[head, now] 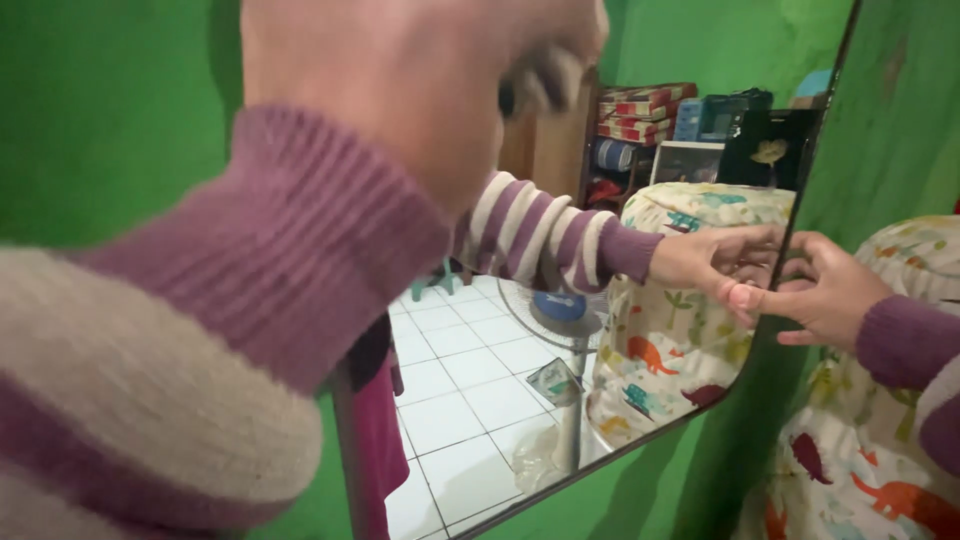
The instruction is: Cleaning a mirror with a cloth.
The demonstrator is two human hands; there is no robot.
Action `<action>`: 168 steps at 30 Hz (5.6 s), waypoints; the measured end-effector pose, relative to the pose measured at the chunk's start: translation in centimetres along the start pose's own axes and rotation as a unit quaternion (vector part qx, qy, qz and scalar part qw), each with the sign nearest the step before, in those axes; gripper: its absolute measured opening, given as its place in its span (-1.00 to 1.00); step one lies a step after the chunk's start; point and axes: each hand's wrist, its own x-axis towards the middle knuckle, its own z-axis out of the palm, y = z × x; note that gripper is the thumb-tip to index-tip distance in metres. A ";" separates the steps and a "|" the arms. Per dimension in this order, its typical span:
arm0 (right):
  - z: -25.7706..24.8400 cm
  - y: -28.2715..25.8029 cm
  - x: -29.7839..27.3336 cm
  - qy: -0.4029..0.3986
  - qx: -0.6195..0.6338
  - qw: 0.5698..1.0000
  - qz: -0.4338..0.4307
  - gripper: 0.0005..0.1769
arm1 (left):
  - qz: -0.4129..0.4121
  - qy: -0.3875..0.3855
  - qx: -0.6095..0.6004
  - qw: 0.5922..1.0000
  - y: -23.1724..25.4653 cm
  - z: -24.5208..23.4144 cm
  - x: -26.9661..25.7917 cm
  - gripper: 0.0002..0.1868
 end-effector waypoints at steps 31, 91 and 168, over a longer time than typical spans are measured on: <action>-0.3 0.4 0.3 -0.007 0.003 1.000 0.014 0.02 | -0.099 0.099 0.043 0.989 0.4 1.2 1.1 -0.86; -0.7 -2.0 -1.1 0.010 -0.042 0.997 0.071 0.00 | -0.089 0.010 -0.156 0.984 12.6 6.9 -6.8 -0.87; -5.1 -11.7 0.5 0.019 0.099 0.994 -0.048 -0.34 | 0.103 -0.089 -0.306 0.942 5.6 4.5 -7.2 -0.92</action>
